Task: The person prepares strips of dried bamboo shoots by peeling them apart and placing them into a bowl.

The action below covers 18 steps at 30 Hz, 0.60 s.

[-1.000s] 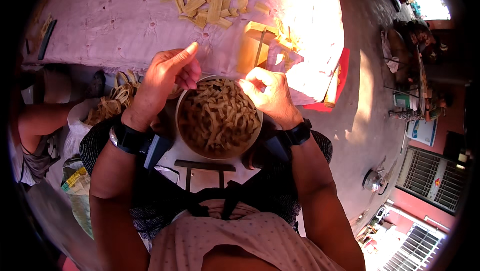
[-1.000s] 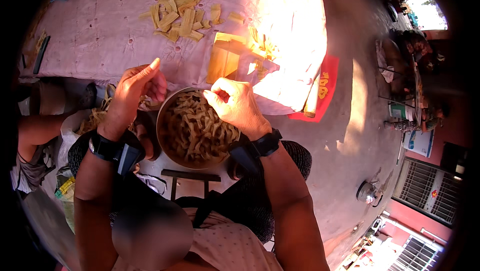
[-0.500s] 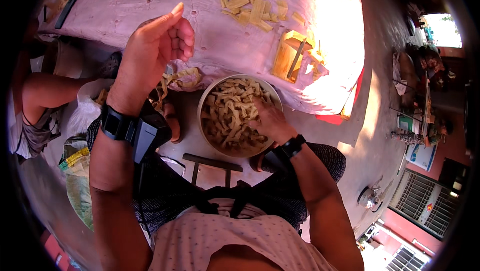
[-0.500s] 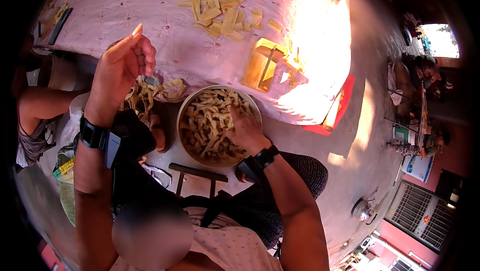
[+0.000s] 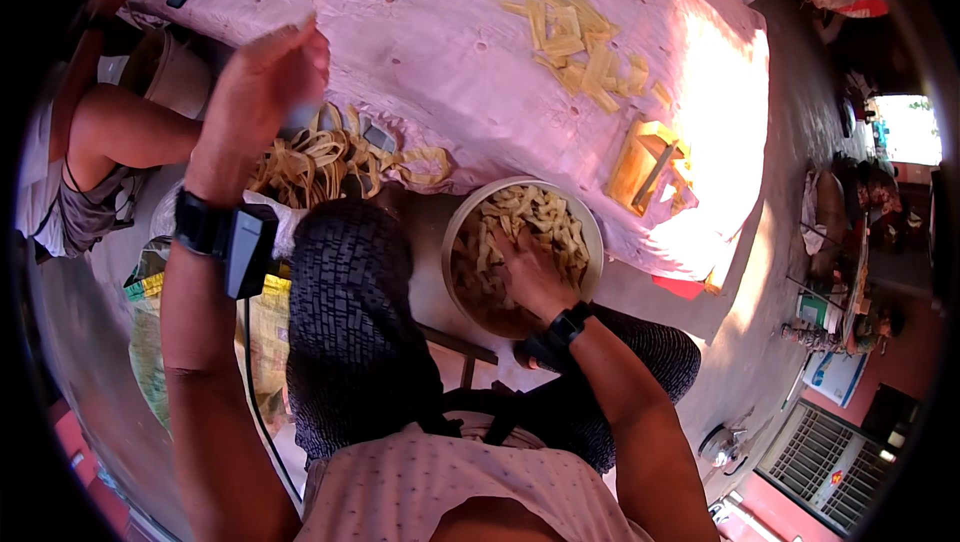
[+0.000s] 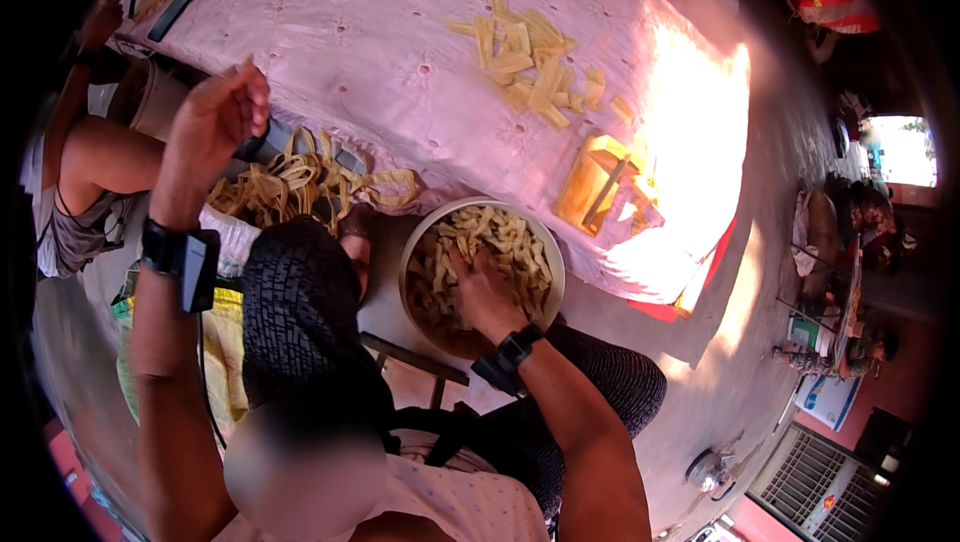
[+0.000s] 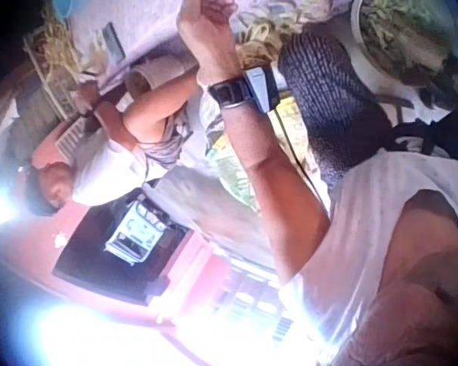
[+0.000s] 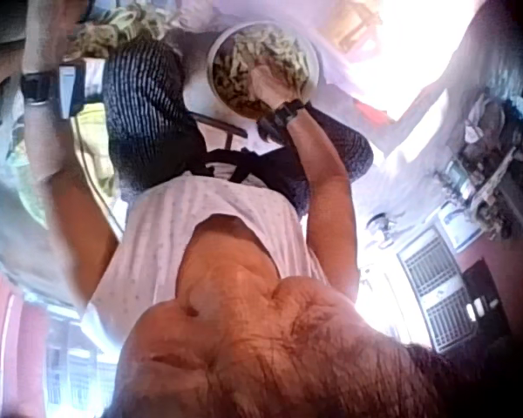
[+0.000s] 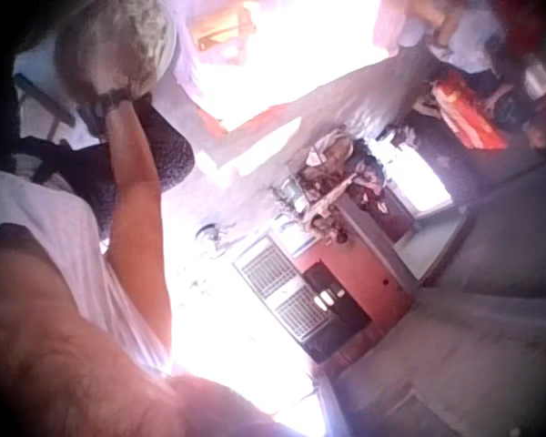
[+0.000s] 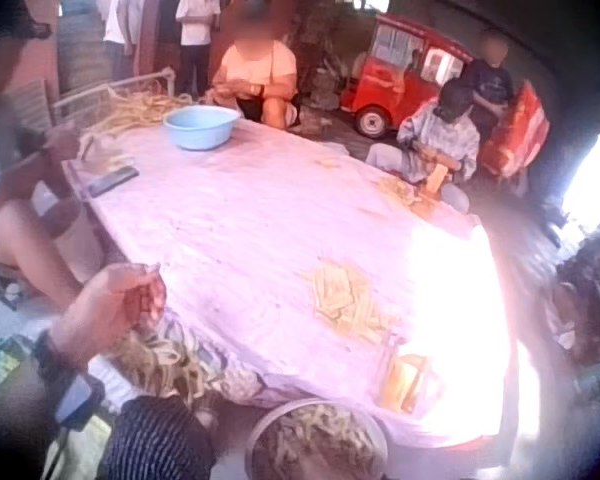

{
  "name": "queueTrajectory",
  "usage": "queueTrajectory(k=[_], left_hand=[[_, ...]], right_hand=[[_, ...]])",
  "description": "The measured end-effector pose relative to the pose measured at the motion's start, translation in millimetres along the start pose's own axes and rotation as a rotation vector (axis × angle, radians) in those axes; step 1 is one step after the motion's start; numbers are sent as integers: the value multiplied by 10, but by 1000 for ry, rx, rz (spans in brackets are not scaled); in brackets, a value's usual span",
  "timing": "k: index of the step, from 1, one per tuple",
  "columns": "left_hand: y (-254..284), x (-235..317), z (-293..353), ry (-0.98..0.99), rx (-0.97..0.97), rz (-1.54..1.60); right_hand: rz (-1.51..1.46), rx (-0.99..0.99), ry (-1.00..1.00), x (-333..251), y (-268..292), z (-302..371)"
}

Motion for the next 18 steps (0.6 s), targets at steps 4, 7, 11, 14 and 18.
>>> queueTrajectory(k=[4, 7, 11, 14, 18], left_hand=[[771, -1264, 400, 386, 258, 132], [1138, -2038, 612, 498, 325, 38], [1494, -2479, 718, 747, 442, -738], [1414, -2393, 729, 796, 571, -1270], [1346, -2638, 786, 877, 599, -1265]], right_hand=[[-47, -7, 65, -92, 42, -18], [-98, -37, 109, -160, 110, -45], [-106, -56, 83, -205, 183, -95], [-92, -77, 63, -202, 156, -170], [-82, -80, 96, -202, 164, -226]])
Point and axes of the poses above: each hand's wrist, its own z-axis away from the middle knuckle, its own y-axis out of the back of the hand, x = y × z, the point moved 7 cm from there along -z, towards the middle knuckle, and after that the axes turned 14 degrees about -x, right-handed, at the moved point
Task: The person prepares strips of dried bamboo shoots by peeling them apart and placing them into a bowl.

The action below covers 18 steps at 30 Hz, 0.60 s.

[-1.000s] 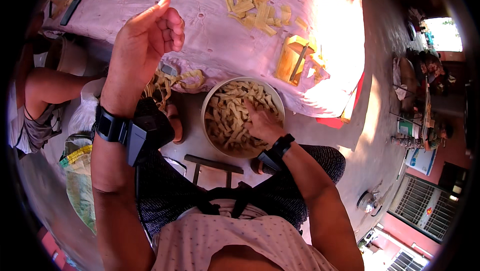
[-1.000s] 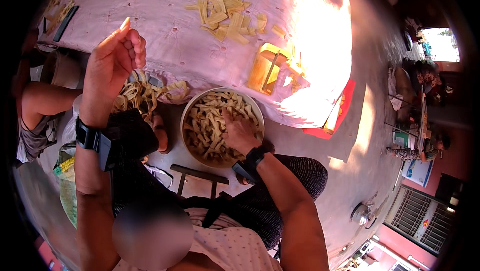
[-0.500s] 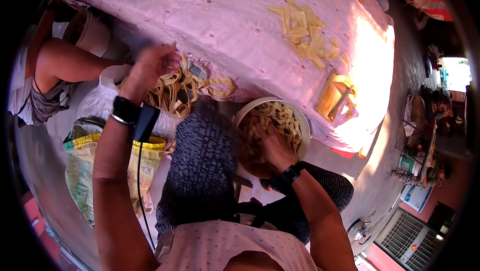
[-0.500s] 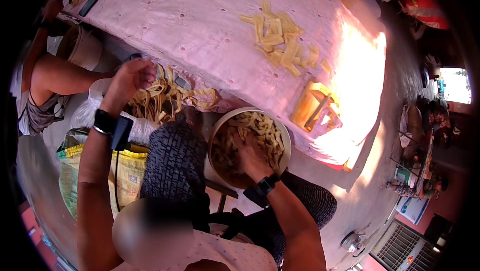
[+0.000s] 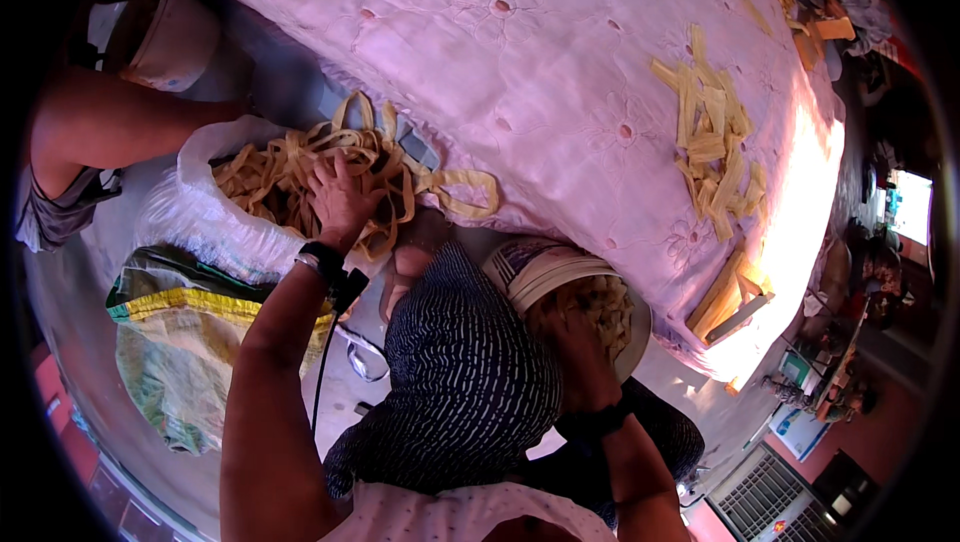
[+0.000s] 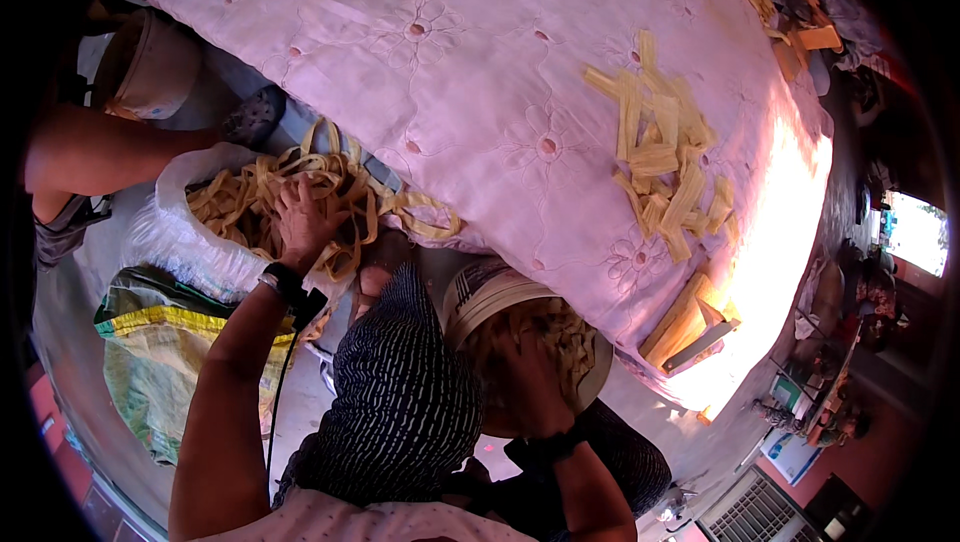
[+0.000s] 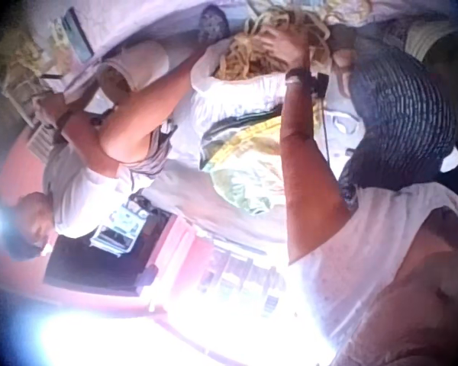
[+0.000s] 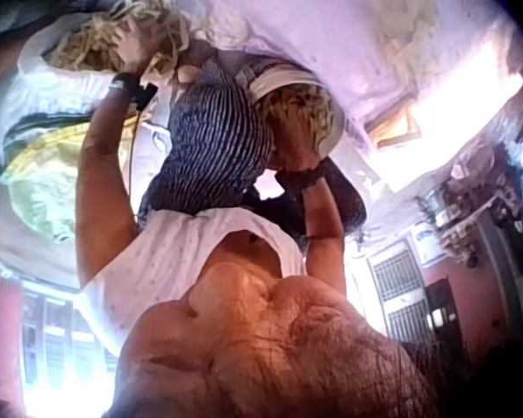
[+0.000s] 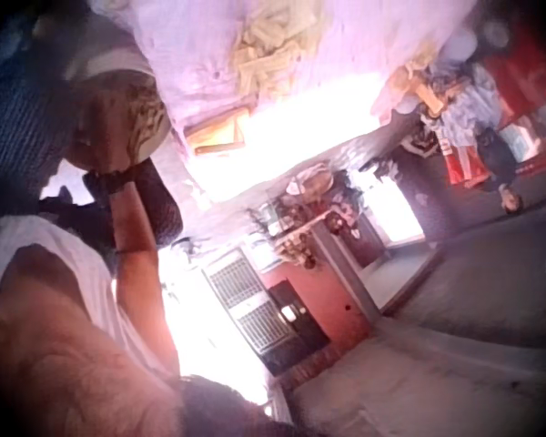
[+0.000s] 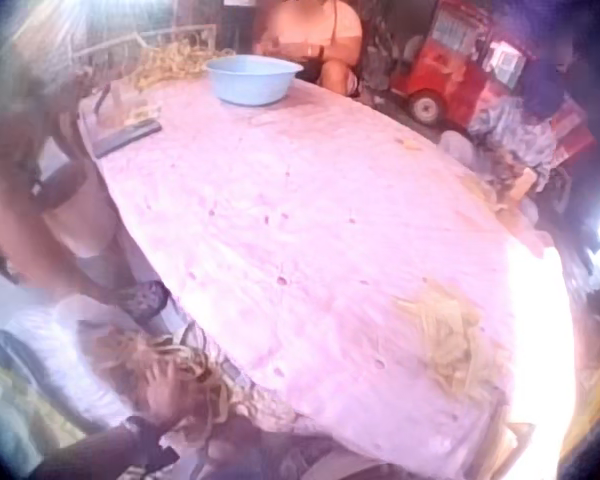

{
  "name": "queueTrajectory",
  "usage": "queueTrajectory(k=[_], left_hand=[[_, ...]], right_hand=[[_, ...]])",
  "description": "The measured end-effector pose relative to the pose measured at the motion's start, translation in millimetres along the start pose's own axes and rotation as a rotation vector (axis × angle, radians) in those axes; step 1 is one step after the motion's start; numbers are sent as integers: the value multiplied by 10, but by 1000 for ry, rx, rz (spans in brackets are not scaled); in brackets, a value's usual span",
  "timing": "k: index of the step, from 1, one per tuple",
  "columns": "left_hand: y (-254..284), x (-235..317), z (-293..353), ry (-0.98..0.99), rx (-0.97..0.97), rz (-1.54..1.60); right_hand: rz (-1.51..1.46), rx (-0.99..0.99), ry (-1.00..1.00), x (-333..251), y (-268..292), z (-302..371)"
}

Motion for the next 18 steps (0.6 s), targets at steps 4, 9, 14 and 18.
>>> queueTrajectory(k=[4, 9, 14, 18], left_hand=[[-212, 296, -32, -238, 22, -99], [-624, 757, -16, -571, -173, -30], [-859, 753, -122, -530, -253, -236], [-730, 695, -143, -606, -220, -188]], right_hand=[[4, 36, 4, -33, 25, -33], [38, -15, -52, 159, -142, -67], [106, 17, -38, 172, -162, -87], [149, 78, -39, 167, -166, -85]])
Point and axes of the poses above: each hand's wrist, its own z-axis away from the middle knuckle, its own y-axis out of the back of the hand, x = y × z, the point moved 7 cm from there along -z, towards the middle knuckle, and after that the axes turned 14 degrees about -x, right-handed, at the moved point
